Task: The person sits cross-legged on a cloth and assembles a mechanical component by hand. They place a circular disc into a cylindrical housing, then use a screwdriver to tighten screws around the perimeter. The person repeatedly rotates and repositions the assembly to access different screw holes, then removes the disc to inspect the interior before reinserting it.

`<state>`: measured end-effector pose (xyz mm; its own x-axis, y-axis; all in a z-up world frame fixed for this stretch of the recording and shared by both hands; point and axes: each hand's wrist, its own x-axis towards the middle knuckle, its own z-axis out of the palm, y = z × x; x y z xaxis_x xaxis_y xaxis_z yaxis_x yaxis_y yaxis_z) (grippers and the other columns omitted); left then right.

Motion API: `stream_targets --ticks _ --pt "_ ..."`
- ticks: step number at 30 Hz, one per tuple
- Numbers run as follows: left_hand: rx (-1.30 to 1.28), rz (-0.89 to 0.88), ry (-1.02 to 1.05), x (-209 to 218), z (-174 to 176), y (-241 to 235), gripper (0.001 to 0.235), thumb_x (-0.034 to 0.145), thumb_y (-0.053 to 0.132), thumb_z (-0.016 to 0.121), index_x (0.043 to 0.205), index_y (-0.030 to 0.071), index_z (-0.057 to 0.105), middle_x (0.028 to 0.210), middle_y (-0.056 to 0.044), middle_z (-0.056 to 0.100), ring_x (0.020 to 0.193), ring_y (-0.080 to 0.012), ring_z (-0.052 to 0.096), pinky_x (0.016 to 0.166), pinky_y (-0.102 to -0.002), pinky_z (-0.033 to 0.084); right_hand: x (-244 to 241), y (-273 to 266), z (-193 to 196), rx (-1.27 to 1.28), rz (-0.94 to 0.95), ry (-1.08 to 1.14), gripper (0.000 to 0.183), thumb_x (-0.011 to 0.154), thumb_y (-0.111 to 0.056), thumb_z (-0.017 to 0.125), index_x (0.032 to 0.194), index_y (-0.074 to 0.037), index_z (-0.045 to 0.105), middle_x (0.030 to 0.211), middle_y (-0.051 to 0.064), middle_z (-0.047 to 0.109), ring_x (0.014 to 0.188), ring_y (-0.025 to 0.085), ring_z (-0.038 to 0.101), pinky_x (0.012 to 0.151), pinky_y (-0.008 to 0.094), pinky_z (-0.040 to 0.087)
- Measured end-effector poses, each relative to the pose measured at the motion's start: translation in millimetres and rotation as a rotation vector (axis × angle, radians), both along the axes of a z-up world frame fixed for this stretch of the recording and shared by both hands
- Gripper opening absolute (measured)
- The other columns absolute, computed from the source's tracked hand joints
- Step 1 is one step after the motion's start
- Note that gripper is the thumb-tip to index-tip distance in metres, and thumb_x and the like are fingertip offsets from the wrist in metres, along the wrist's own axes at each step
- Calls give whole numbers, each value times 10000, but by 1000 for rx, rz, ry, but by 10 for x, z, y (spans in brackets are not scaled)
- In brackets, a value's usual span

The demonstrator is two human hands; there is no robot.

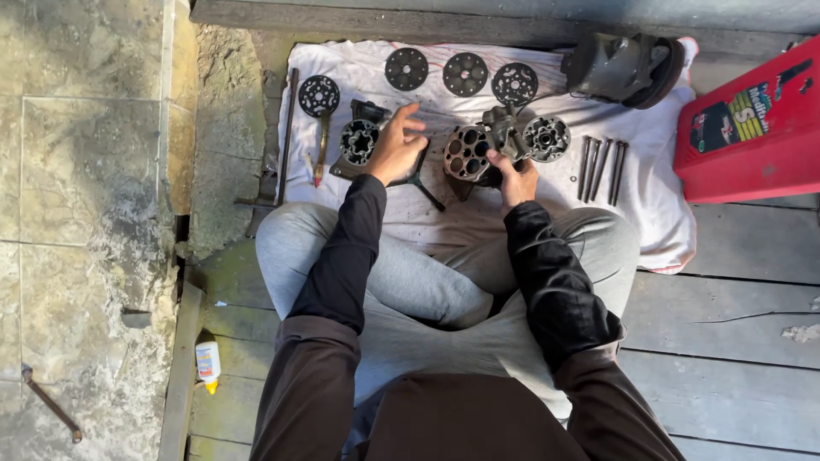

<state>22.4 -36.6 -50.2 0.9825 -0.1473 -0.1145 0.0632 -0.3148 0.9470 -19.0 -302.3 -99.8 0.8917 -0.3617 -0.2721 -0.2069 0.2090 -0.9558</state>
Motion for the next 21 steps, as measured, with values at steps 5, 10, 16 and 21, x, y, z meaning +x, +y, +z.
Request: stream_targets --ticks 5,10,16,21 --pt "623 -50 -43 13 -570 -15 461 881 168 618 1338 114 602 1109 -120 723 1127 -341 692 966 -486 566 -73 107 445 -59 81 -31 655 713 -324 983 1179 -6 651 1030 179 689 985 256 669 805 424 585" --pt "754 -237 123 -132 -524 -115 645 919 173 663 1475 -56 430 1336 -271 605 1281 -425 582 1050 -570 512 -65 132 503 -74 117 -33 683 718 -315 989 1199 13 631 1047 192 683 1020 269 661 837 431 578" --pt "924 -263 90 -10 -886 -81 432 885 134 626 1263 -51 532 1126 -282 598 1107 -499 600 935 -615 509 -59 126 427 -100 186 -38 837 742 -369 974 1334 33 541 1239 280 629 1222 390 597 1005 506 513" --pt "726 -171 75 -180 -116 -188 570 894 110 633 1413 -9 429 1348 -314 505 1273 -521 513 1038 -647 458 -62 128 329 -75 204 -35 848 748 -356 973 1362 12 519 1268 251 615 1245 363 565 1050 494 478"
